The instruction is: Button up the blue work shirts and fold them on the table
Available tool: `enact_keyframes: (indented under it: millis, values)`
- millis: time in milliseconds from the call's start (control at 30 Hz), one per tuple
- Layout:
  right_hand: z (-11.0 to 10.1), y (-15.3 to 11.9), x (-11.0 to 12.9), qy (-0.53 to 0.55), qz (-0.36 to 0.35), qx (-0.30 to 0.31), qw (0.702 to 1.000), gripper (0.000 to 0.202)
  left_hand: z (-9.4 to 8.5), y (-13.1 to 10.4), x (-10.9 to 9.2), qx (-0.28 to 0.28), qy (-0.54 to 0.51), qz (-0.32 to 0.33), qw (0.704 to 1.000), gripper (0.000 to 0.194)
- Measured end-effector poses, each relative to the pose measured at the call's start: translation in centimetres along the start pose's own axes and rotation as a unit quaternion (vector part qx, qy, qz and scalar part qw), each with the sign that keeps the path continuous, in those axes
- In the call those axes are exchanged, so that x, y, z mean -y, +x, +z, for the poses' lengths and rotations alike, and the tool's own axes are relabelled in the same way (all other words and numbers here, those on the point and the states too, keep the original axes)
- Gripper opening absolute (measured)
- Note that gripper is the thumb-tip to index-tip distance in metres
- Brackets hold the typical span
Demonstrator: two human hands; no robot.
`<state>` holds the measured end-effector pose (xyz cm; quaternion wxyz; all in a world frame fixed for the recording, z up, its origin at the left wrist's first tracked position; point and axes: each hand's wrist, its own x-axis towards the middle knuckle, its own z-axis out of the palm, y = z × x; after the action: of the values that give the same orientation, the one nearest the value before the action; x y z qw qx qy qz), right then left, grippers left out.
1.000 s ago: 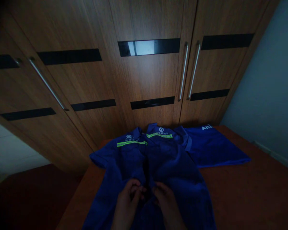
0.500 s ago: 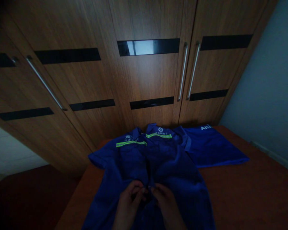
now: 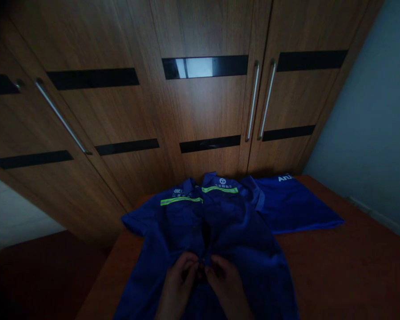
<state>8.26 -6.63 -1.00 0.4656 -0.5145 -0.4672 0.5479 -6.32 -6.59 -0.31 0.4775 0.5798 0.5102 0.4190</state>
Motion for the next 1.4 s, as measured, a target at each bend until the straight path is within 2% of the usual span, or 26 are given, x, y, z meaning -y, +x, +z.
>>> enact_keyframes:
  millis: [133,333,500,700,800,900,1000,1133,1267,1333,1400]
  values:
    - [0.1,0.0,-0.4,-0.010,-0.015,0.002,1.000,0.042,-0.1,-0.2,0.1,-0.004,0.022,0.022,1.000,0.014]
    - [0.3,-0.4,0.7,-0.048,-0.027,0.022,0.998,0.032,0.0,-0.3,-0.1,-0.012,0.084,0.045,0.995,0.016]
    - [0.7,-0.6,-0.2,-0.145,-0.019,0.001,0.989,0.045,0.2,-0.2,-1.0,0.004,0.136,0.051,0.989,0.019]
    - [0.6,-1.6,-0.3,-0.153,-0.015,0.037,0.987,0.051,-0.1,-0.2,-1.9,0.050,0.022,0.030,0.998,0.013]
    - [0.5,-2.1,0.7,-0.160,-0.034,0.077,0.983,0.054,0.0,0.0,-1.5,0.025,-0.020,-0.015,0.999,0.021]
    - [0.5,-2.1,1.4,-0.193,-0.060,0.101,0.974,0.050,0.1,0.2,-1.1,-0.014,-0.027,-0.032,0.999,0.025]
    - [0.6,-1.6,1.4,-0.242,-0.103,0.059,0.963,0.038,0.2,0.3,-0.9,-0.022,-0.037,-0.031,0.999,0.024]
    - [0.6,-1.0,1.3,-0.340,-0.160,-0.013,0.927,0.027,0.3,0.3,-1.0,-0.029,-0.013,-0.019,0.999,0.016]
    - [0.6,-0.7,1.6,-0.416,-0.172,-0.023,0.893,0.024,0.6,0.2,-1.0,-0.046,-0.005,-0.028,0.999,0.011]
    - [0.7,-0.6,1.7,-0.424,-0.173,-0.026,0.889,0.026,0.6,0.3,-1.1,-0.053,-0.020,-0.038,0.998,0.012]
    - [0.8,-0.6,1.8,-0.400,-0.166,-0.038,0.900,0.025,0.6,0.3,-1.2,-0.056,-0.038,-0.049,0.997,0.015]
